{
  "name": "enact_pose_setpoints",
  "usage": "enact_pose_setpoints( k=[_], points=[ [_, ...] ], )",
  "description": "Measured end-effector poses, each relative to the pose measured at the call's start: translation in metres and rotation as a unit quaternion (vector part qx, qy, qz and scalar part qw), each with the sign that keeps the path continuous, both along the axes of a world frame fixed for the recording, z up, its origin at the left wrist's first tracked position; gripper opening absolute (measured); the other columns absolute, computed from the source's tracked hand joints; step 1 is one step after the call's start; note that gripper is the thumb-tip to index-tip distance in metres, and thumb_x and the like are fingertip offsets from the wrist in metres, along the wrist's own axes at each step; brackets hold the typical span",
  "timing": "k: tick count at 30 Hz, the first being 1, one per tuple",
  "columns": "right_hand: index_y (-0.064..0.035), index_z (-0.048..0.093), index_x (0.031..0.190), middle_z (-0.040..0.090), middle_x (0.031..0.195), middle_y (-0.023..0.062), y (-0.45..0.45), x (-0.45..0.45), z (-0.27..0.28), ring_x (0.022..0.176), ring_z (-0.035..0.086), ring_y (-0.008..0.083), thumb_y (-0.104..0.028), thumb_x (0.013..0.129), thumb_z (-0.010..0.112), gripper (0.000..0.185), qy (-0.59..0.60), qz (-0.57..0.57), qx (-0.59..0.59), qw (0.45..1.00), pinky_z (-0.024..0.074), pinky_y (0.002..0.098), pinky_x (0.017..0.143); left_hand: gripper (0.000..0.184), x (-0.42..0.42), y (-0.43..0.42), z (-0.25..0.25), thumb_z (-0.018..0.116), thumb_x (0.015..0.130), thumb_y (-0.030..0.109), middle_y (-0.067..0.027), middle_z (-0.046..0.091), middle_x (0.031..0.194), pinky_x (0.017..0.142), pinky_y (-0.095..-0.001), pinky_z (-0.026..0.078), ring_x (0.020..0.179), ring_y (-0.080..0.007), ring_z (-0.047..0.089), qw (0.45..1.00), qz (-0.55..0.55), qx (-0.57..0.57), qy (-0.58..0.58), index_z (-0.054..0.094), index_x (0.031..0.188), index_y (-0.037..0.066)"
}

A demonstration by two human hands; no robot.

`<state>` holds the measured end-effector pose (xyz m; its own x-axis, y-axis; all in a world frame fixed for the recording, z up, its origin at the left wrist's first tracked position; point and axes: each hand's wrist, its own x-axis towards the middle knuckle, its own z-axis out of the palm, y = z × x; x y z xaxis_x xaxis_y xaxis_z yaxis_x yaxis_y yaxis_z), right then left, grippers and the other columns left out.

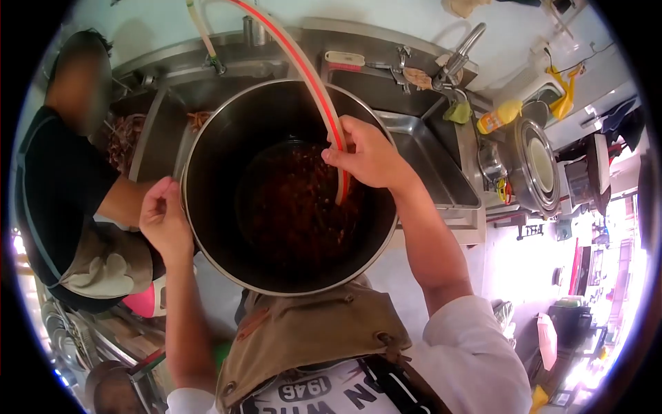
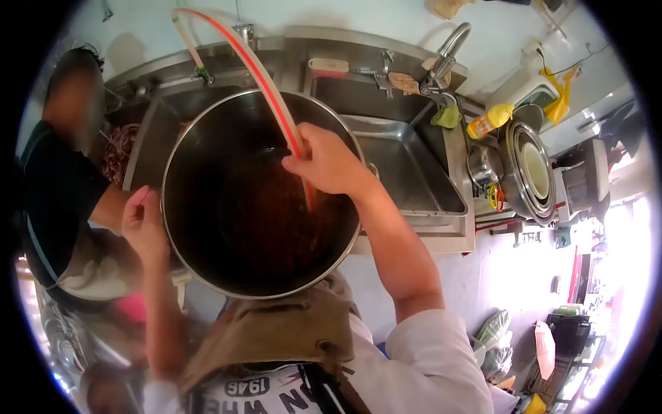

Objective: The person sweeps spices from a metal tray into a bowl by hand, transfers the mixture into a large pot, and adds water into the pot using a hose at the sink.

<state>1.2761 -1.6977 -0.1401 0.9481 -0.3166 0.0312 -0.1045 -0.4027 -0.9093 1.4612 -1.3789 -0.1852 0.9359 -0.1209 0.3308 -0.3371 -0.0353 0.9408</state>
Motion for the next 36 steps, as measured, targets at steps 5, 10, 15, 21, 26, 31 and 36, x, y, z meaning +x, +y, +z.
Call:
enact_pose_setpoints(
  k=[5,10,15,21,26,31,36],
  points=[
    [0.0002,0.054,0.099,0.065,0.086,0.0071,-0.006,-0.001,-0.011,0.08,0.064,0.0133,-0.007,0.088,0.071,0.021,-0.004,-0.038,0.018,0.999,0.0521,0.0298,0.075,0.026,-0.022,-0.039,0.023,0.06,0.1,0.018,0.0,0.065,0.083,0.068,-0.0208,0.044,0.073,-0.0048,0.054,0.997,0.064,-0.009,-0.042,0.069,0.092,-0.005],
    [-0.0017,0.057,0.092,0.065,0.077,0.0074,-0.003,-0.001,-0.008,0.067,0.059,0.0145,-0.018,0.086,0.071,0.022,-0.002,-0.072,0.039,0.997,0.049,0.0305,0.065,0.054,-0.018,-0.011,0.015,0.047,0.105,0.036,-0.0032,0.057,0.064,0.059,-0.0271,0.036,0.062,-0.0113,0.048,0.994,-0.039,0.104,-0.017,0.062,0.069,-0.001],
    [-0.0074,0.053,0.086,0.062,0.066,0.0033,0.002,-0.002,0.006,0.052,0.054,0.009,-0.029,0.094,0.067,0.027,0.039,-0.067,0.05,0.996,0.0394,0.0237,0.045,0.058,-0.022,-0.017,0.027,0.044,0.105,0.037,-0.0064,0.049,0.058,0.056,-0.0312,0.035,0.056,-0.0161,0.045,0.982,-0.069,0.155,-0.085,0.055,0.063,-0.001],
    [-0.0082,0.054,0.084,0.062,0.064,0.0035,0.004,-0.005,0.006,0.052,0.054,0.009,-0.027,0.094,0.067,0.025,0.025,-0.087,0.094,0.991,0.0388,0.0237,0.046,0.05,-0.025,-0.025,0.028,0.057,0.101,0.028,-0.0075,0.041,0.055,0.051,-0.0332,0.031,0.052,-0.0153,0.037,0.973,-0.069,0.185,-0.116,0.048,0.061,-0.001],
    [-0.008,0.056,0.082,0.061,0.063,0.0023,0.009,-0.007,0.012,0.053,0.056,0.0093,-0.024,0.092,0.069,0.022,0.026,-0.1,0.095,0.99,0.0388,0.0245,0.048,0.047,-0.021,-0.023,0.023,0.065,0.097,0.02,-0.0095,0.037,0.055,0.049,-0.0343,0.029,0.052,-0.0158,0.032,0.965,-0.062,0.215,-0.136,0.043,0.061,-0.001],
    [-0.0078,0.057,0.083,0.061,0.063,0.0017,0.009,-0.008,0.012,0.054,0.057,0.0091,-0.022,0.091,0.07,0.021,0.039,-0.084,0.09,0.992,0.0392,0.0246,0.048,0.043,-0.022,-0.023,0.025,0.067,0.094,0.014,-0.0098,0.039,0.055,0.049,-0.0336,0.03,0.052,-0.0162,0.032,0.963,-0.063,0.207,-0.16,0.044,0.061,-0.002],
    [-0.0071,0.058,0.084,0.064,0.064,0.0029,0.01,-0.007,0.015,0.054,0.056,0.0087,-0.023,0.091,0.07,0.021,0.059,-0.067,0.085,0.992,0.0396,0.0241,0.049,0.042,-0.024,-0.024,0.027,0.067,0.093,0.012,-0.0095,0.04,0.055,0.049,-0.0333,0.03,0.052,-0.0162,0.033,0.964,-0.063,0.201,-0.164,0.044,0.061,-0.002]
  ],
)
